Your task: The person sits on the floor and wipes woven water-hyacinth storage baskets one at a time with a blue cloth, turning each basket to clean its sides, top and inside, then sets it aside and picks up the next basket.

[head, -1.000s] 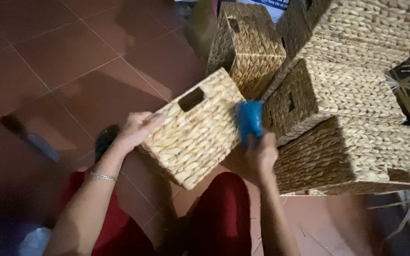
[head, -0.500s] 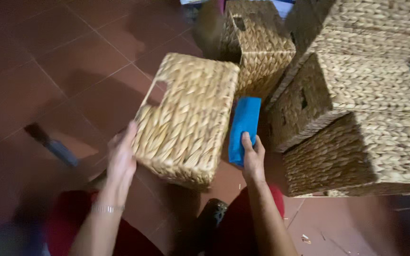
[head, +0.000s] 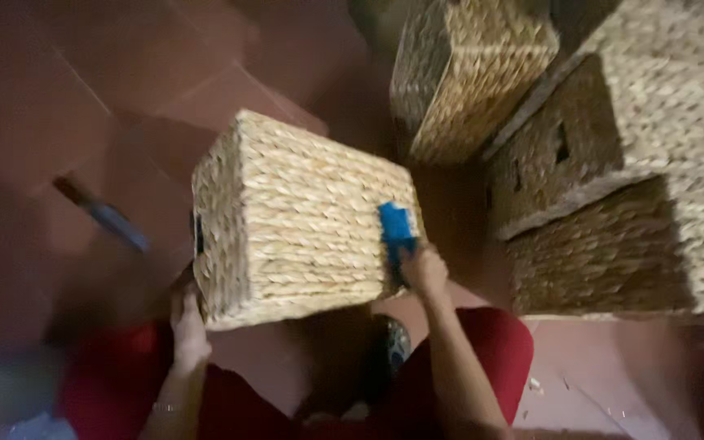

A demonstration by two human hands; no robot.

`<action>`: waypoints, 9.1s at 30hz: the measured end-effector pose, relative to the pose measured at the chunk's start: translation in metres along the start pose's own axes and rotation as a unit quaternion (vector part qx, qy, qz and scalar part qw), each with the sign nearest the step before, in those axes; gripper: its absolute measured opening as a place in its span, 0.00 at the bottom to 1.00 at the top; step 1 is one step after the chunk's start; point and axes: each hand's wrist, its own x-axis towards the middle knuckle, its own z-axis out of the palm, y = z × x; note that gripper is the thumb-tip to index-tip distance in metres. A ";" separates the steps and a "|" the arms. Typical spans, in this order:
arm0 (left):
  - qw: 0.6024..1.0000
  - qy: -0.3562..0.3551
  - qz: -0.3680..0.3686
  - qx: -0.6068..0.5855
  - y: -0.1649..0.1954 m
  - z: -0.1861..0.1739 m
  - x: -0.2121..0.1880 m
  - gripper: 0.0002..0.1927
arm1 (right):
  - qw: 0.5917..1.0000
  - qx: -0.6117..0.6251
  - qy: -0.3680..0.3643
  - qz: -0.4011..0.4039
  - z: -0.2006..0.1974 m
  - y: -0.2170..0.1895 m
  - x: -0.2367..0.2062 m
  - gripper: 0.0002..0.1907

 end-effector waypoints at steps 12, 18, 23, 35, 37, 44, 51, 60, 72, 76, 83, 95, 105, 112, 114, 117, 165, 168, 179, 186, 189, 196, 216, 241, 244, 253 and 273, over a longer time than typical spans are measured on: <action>0.993 0.005 -0.115 0.022 0.016 -0.005 0.057 0.34 | 0.858 0.471 -0.038 0.198 0.037 0.061 0.039 0.32; 0.984 -0.082 -0.149 0.053 -0.022 0.019 0.047 0.31 | 0.900 0.410 0.093 0.114 0.009 0.071 0.061 0.23; 0.968 -0.110 -0.206 0.093 -0.053 0.025 0.025 0.28 | 0.914 0.391 0.108 0.019 -0.012 0.079 0.088 0.24; 0.972 -0.116 -0.191 -0.075 -0.085 0.033 0.011 0.24 | 0.926 0.355 0.125 -0.018 0.000 0.104 0.112 0.22; 0.972 -0.131 -0.194 -0.028 -0.095 0.037 0.006 0.25 | 0.919 0.366 0.140 -0.041 -0.004 0.108 0.111 0.21; 0.959 -0.223 -0.175 0.030 -0.092 0.069 -0.006 0.25 | 0.970 0.201 0.135 0.007 -0.017 0.131 0.101 0.27; 0.960 -0.108 -0.226 0.126 -0.080 0.061 -0.007 0.26 | 0.992 -0.069 0.105 0.024 0.000 0.126 0.082 0.33; 0.928 -0.158 0.041 0.335 -0.098 0.073 -0.011 0.31 | 0.896 -0.270 0.172 -0.307 0.101 -0.001 0.016 0.25; 0.847 -0.166 0.231 0.450 -0.101 0.075 -0.006 0.31 | 0.885 -0.065 -0.044 -0.459 0.060 -0.074 -0.110 0.41; 0.821 -0.211 0.276 0.453 -0.102 0.074 -0.002 0.28 | 0.868 -0.140 -0.025 -0.475 0.069 -0.055 -0.106 0.44; 0.886 -0.150 0.156 0.411 -0.086 0.079 -0.005 0.33 | 0.944 0.222 -0.205 -0.133 0.076 -0.013 -0.085 0.33; 0.932 -0.360 -0.009 0.050 -0.035 0.110 -0.067 0.38 | 0.760 0.533 -0.371 0.016 0.062 -0.018 -0.100 0.26; 0.947 -0.275 -0.109 -0.126 -0.050 0.106 -0.068 0.15 | 0.910 0.243 -0.153 -0.299 0.018 -0.055 -0.151 0.32; 0.948 -0.253 -0.140 -0.130 -0.059 0.108 -0.077 0.15 | 0.912 0.117 -0.103 -0.380 -0.004 -0.065 -0.174 0.46; 0.943 -0.257 -0.168 -0.130 -0.060 0.110 -0.077 0.16 | 0.921 0.110 -0.133 -0.349 0.000 -0.061 -0.175 0.44; 0.939 -0.254 -0.192 -0.130 -0.059 0.113 -0.078 0.17 | 0.926 0.122 -0.171 -0.314 0.010 -0.050 -0.175 0.45; 0.955 -0.085 0.022 0.284 -0.038 0.110 -0.028 0.52 | 0.900 0.058 -0.073 -0.426 0.066 0.030 -0.131 0.36; 0.962 -0.074 0.051 0.256 -0.043 0.111 -0.033 0.53 | 0.967 -0.095 -0.034 -0.236 0.035 0.086 -0.059 0.40; 0.941 -0.068 0.140 0.300 -0.060 0.105 -0.030 0.50 | 0.935 -0.063 -0.074 -0.342 0.090 0.040 -0.074 0.41; 0.938 -0.092 0.069 0.328 -0.062 0.094 -0.026 0.43 | 0.879 -0.149 -0.107 -0.441 0.078 -0.029 -0.108 0.46; 0.901 -0.125 0.115 0.398 -0.076 0.089 -0.021 0.40 | 0.868 -0.368 -0.157 -0.294 0.046 -0.002 -0.024 0.45; 0.923 -0.126 0.047 0.361 -0.090 0.086 -0.020 0.34 | 0.987 -0.130 0.092 0.022 -0.002 0.069 0.099 0.36; 0.938 -0.145 -0.005 0.314 -0.099 0.083 -0.021 0.39 | 0.912 -0.294 -0.051 -0.280 0.094 -0.086 0.101 0.12; 0.973 -0.180 0.012 0.141 -0.079 0.078 -0.037 0.37 | 0.265 -0.738 0.527 -0.327 0.051 0.099 -0.103 0.34; 0.959 -0.138 -0.022 0.248 -0.076 0.083 -0.040 0.37 | 0.820 -0.462 0.267 -0.206 0.007 0.148 -0.046 0.44; 0.895 -0.122 0.039 0.426 -0.086 0.082 -0.029 0.41 | 0.954 -0.186 0.034 -0.235 0.050 0.100 -0.090 0.39; 0.981 -0.137 -0.037 0.131 -0.133 0.063 -0.103 0.44 | 0.987 0.029 0.083 0.135 -0.047 0.184 0.004 0.44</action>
